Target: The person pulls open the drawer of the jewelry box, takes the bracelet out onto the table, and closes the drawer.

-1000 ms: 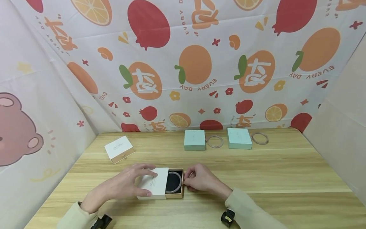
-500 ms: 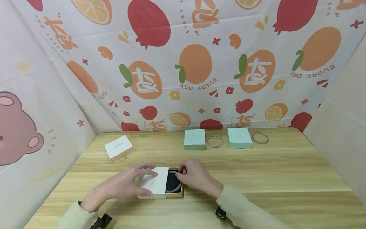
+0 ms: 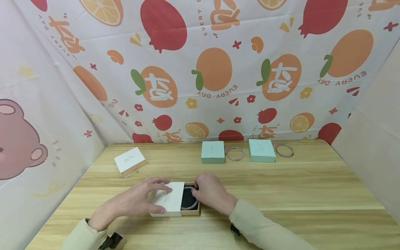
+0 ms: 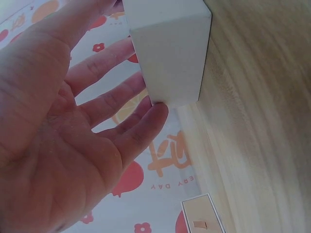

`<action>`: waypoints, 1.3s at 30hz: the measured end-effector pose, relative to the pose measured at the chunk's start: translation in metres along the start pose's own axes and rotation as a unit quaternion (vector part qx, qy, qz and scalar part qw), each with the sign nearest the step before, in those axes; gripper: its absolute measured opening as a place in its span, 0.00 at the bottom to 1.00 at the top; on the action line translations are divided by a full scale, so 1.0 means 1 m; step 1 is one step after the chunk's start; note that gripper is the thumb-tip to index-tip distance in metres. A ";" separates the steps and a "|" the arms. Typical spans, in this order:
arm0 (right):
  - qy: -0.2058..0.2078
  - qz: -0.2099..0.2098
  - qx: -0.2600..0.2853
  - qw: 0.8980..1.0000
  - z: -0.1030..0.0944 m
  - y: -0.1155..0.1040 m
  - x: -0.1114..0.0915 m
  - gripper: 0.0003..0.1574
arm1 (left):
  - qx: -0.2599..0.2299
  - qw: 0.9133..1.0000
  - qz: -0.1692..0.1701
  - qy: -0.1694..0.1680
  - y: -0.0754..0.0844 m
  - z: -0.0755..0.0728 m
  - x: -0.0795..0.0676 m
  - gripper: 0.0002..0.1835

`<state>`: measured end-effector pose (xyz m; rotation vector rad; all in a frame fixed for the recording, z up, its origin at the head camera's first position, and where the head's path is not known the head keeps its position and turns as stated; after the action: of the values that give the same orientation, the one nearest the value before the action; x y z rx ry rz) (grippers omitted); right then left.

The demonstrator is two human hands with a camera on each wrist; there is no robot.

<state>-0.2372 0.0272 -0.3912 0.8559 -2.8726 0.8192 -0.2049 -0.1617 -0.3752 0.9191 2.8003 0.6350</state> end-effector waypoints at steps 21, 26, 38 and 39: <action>0.001 0.057 0.057 0.997 -0.004 0.003 -0.001 0.19 | 0.002 1.000 0.003 0.003 0.000 0.000 -0.002 0.28; -0.003 0.066 0.076 0.995 -0.008 0.007 -0.003 0.15 | 0.009 1.000 0.008 0.008 0.001 0.000 -0.002 0.28; -0.056 0.099 0.252 0.961 -0.015 0.018 -0.008 0.02 | 0.017 1.000 0.016 0.013 0.002 0.000 -0.003 0.28; -0.061 0.105 0.265 0.957 -0.015 0.019 -0.009 0.01 | 0.017 1.000 0.015 0.012 0.002 0.000 -0.003 0.28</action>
<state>-0.2411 0.0523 -0.3891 0.6464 -2.9191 1.6671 -0.2015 -0.1620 -0.3747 0.9684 2.8329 0.6081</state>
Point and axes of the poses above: each hand's wrist, its own x-axis towards the middle knuckle, its own z-axis out of the palm, y = z × x, the point moved 7 cm from there along x, towards the middle knuckle
